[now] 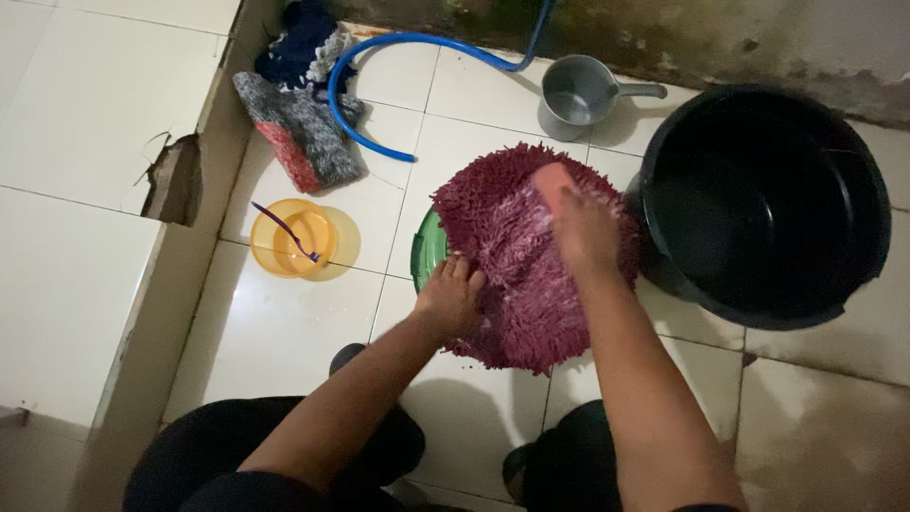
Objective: The person scrubs a small, round, maroon rug with a pink bar of soap. They rub the soap into the rug's fibers and then rinse the rug by pouring water over it from a metal cup.
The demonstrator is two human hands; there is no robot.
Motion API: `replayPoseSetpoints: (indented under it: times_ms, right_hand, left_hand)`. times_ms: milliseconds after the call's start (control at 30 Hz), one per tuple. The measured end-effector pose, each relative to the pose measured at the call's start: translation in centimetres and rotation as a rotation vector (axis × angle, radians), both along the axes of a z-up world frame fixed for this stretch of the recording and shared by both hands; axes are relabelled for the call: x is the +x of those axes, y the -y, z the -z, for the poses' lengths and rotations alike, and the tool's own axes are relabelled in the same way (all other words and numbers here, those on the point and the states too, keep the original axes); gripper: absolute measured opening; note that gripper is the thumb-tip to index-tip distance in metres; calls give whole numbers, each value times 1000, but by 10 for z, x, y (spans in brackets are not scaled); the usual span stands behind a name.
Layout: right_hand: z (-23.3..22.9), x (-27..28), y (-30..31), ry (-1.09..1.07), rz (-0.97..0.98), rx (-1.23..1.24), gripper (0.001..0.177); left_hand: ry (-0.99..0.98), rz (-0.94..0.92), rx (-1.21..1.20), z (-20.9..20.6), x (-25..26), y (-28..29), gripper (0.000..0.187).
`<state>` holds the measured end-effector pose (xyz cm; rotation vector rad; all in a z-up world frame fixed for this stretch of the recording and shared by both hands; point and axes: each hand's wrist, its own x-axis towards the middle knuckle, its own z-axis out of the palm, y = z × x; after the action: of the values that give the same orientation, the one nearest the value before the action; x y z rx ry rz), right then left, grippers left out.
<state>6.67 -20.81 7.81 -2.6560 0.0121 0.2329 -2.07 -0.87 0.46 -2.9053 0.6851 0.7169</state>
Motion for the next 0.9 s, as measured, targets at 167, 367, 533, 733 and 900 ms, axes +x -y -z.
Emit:
replayPoseSetpoints:
  times_ms: [167, 367, 533, 733, 900]
  right_hand:
    - [-53, -22, -68, -499, 148, 363, 61]
    - [8, 13, -20, -114, 346, 168, 63]
    - [39, 21, -22, 33, -75, -52, 56]
    - [5, -9, -63, -347, 29, 237, 52]
    - [19, 20, 22, -50, 143, -63, 42]
  left_hand:
    - [-42, -20, 6, -19, 7, -1, 69]
    - [-4, 12, 17, -18, 11, 2, 73]
    - [-87, 13, 28, -27, 17, 5, 84]
    - [-66, 42, 52, -12, 19, 5, 95]
    - [12, 97, 147, 7, 30, -5, 58]
